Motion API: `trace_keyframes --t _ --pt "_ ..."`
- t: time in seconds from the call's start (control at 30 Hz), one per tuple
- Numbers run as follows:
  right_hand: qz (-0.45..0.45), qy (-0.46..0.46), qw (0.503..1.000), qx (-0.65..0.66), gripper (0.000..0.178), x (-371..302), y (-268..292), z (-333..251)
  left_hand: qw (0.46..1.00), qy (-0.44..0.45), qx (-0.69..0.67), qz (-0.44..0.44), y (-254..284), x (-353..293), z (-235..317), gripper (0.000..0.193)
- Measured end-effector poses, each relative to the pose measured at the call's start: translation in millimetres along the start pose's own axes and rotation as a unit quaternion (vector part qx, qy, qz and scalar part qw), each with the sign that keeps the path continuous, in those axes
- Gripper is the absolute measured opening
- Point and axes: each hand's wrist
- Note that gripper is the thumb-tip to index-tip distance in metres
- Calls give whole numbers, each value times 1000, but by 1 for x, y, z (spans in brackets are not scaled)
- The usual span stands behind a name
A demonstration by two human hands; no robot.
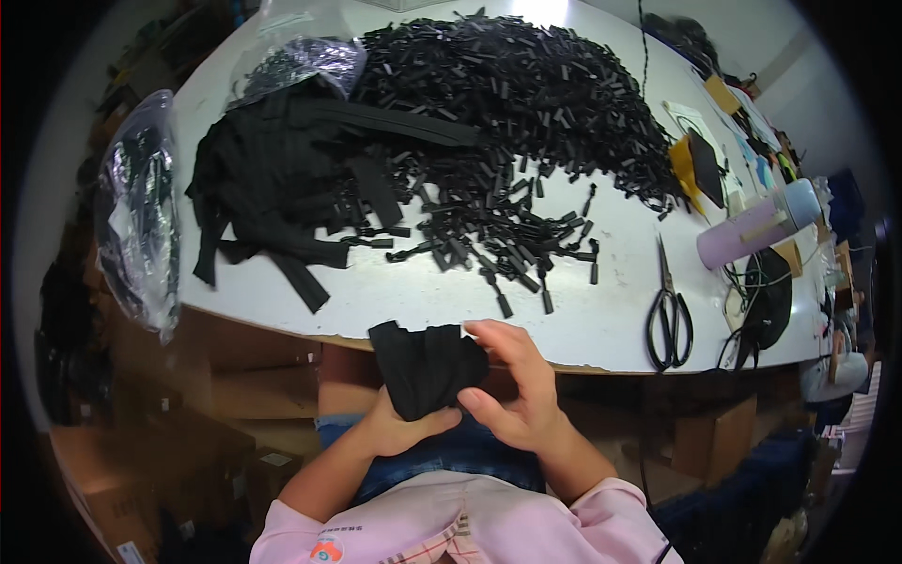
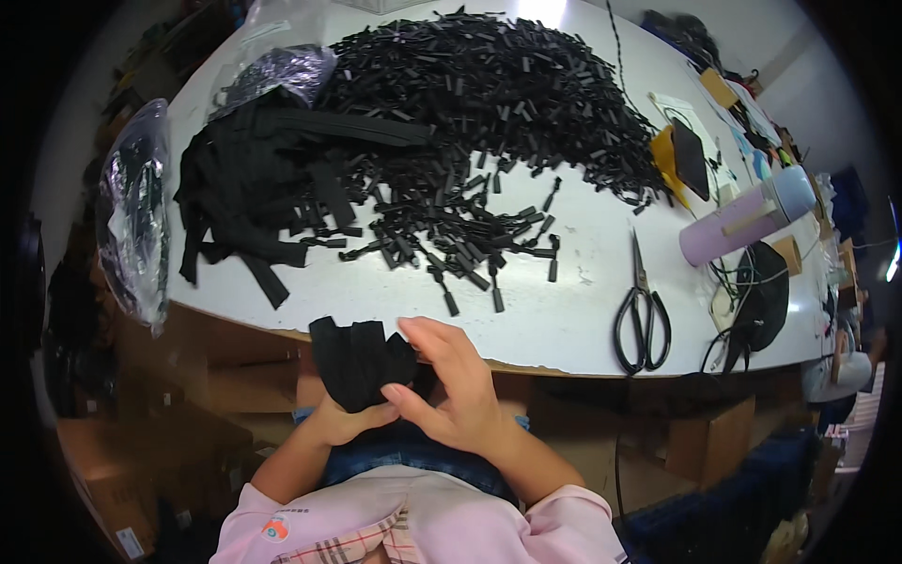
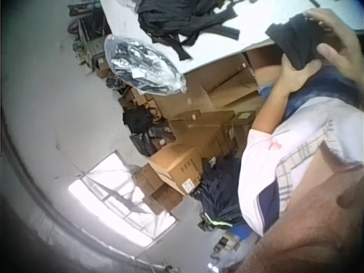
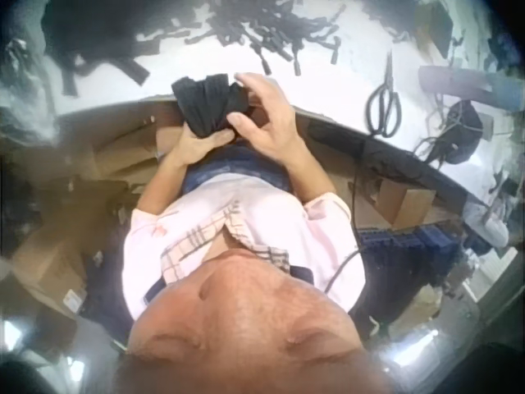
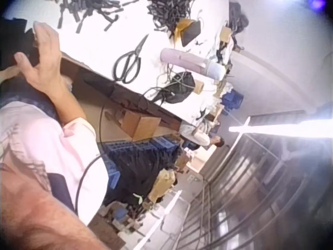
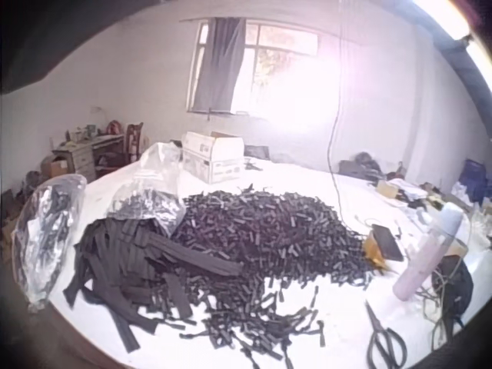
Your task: Assembling plastic clips onto black fabric straps at a workbench.
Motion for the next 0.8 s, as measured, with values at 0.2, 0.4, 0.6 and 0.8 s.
trace_keyframes --t 0.2,0.4,0.6,0.8 --pt "-22 71 911 -407 54 49 25 25 987 135 -88 4 6 4 -1 32" --pt "-54 96 855 -507 47 46 27 17 987 119 -105 1 1 6 0 31" --pt "-137 -87 986 -19 36 12 14 -8 996 69 -5 -48 0 3 -8 25" --pt "-66 -167 953 243 11 -4 -4 -2 974 24 -224 -26 -8 0 -4 35"
Point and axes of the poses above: each hand's wrist, its own x-axis towards the middle knuckle, its own y-axis out of the back of the hand, z = x × y, and after that the axes turned 8 degrees about z, right-handed
